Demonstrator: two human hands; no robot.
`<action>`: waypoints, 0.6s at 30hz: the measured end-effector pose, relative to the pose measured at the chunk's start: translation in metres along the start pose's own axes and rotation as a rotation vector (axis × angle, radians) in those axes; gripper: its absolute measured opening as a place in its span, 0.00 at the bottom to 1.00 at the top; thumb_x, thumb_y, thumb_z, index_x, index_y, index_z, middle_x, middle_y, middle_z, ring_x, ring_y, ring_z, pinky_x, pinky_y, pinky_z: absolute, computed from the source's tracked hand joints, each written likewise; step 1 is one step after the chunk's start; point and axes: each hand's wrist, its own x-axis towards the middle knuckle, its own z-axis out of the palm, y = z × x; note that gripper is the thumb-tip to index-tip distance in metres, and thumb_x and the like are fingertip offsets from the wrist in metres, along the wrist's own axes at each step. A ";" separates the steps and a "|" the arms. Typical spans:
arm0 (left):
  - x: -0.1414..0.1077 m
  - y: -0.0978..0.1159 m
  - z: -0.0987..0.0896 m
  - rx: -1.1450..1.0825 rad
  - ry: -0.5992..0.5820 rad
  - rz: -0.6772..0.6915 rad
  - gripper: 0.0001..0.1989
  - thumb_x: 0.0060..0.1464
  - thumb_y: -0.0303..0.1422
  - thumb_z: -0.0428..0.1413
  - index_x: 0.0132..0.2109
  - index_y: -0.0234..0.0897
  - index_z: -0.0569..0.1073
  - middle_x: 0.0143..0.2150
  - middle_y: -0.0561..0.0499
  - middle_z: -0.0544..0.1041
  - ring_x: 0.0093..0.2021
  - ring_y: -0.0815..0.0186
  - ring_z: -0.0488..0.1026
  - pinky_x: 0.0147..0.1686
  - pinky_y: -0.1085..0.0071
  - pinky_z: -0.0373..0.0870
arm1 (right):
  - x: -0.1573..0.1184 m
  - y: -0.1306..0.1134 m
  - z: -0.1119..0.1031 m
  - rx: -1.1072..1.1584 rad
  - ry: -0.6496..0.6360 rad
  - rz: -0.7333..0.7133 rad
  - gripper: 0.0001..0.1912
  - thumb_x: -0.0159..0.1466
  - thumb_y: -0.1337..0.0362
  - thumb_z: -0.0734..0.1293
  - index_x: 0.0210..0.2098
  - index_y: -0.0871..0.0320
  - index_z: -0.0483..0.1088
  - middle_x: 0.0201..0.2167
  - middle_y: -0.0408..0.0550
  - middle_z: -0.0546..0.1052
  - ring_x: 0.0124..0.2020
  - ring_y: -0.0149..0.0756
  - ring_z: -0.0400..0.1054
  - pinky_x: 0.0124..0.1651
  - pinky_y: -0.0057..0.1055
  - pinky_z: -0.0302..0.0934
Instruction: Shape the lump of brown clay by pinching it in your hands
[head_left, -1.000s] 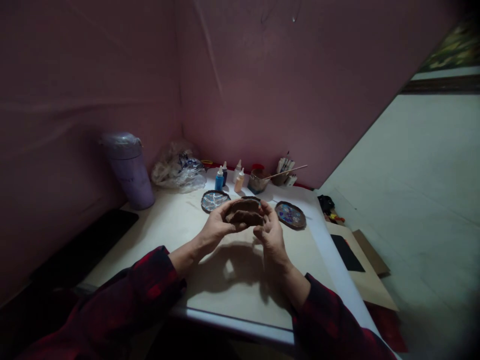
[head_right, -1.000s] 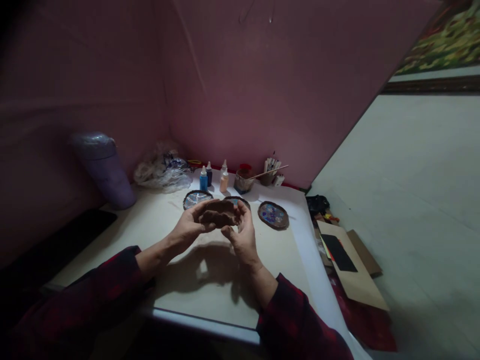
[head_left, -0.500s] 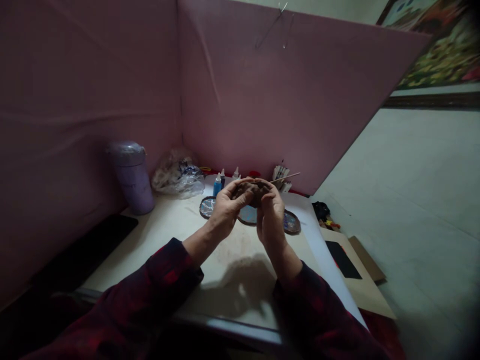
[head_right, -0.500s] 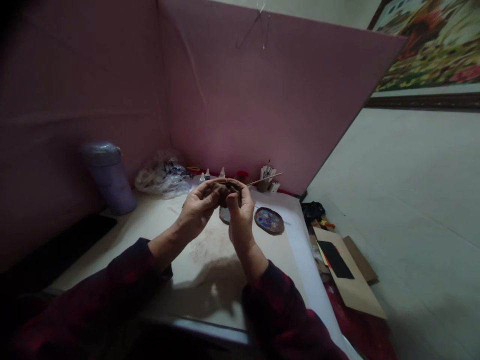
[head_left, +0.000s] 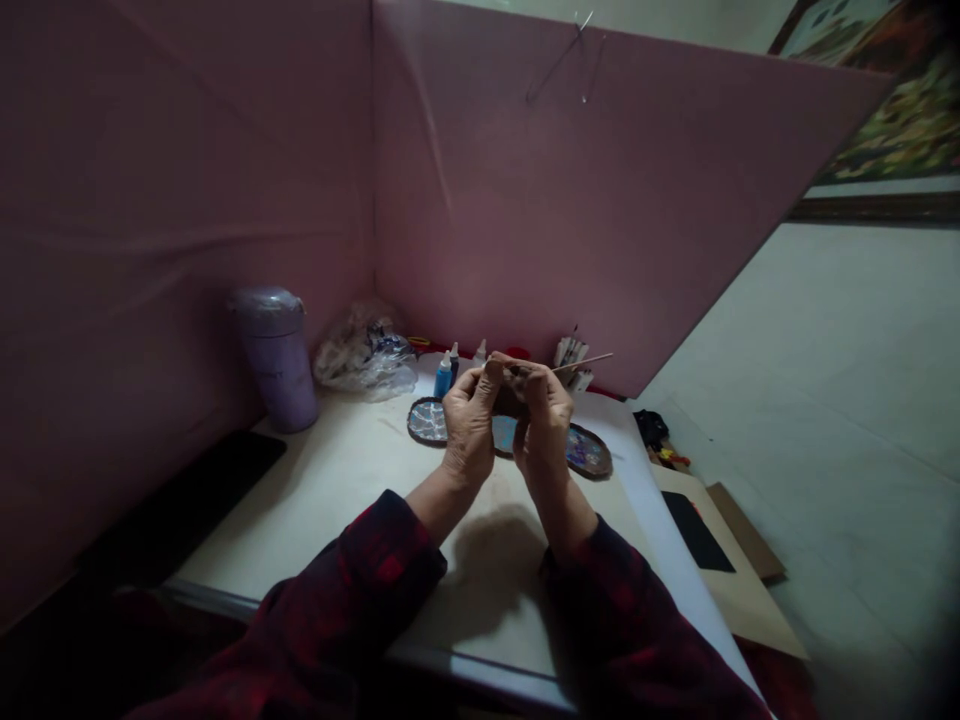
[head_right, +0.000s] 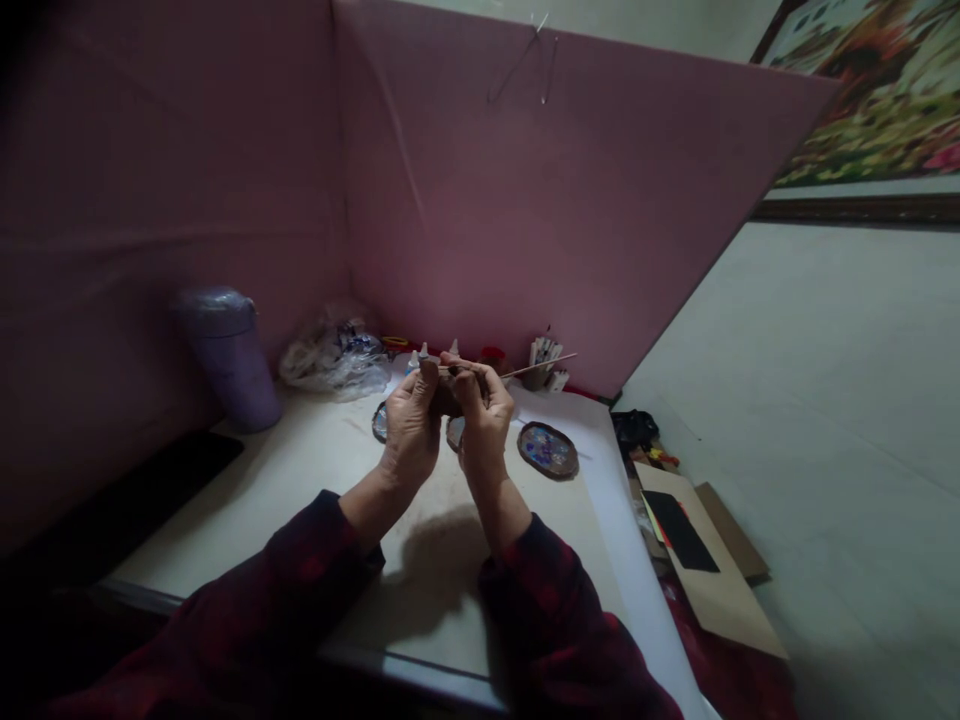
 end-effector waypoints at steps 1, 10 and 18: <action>0.000 -0.002 -0.001 0.001 0.014 0.011 0.18 0.46 0.46 0.66 0.33 0.34 0.74 0.28 0.55 0.75 0.28 0.72 0.70 0.33 0.74 0.67 | 0.000 0.001 0.001 0.025 0.027 0.022 0.20 0.61 0.46 0.67 0.40 0.56 0.73 0.44 0.53 0.80 0.45 0.41 0.75 0.51 0.40 0.67; -0.001 -0.005 -0.015 0.251 0.105 0.153 0.17 0.49 0.46 0.63 0.34 0.35 0.78 0.28 0.54 0.75 0.26 0.74 0.67 0.30 0.77 0.65 | -0.001 0.008 0.009 0.137 0.078 0.038 0.14 0.63 0.52 0.67 0.40 0.54 0.75 0.39 0.47 0.81 0.39 0.36 0.76 0.46 0.35 0.68; -0.004 0.002 -0.023 0.386 0.058 0.265 0.19 0.50 0.49 0.61 0.32 0.35 0.76 0.26 0.54 0.72 0.26 0.73 0.66 0.28 0.76 0.65 | -0.003 0.012 0.007 0.096 -0.015 0.017 0.14 0.63 0.50 0.67 0.36 0.55 0.77 0.43 0.50 0.81 0.46 0.41 0.75 0.54 0.40 0.66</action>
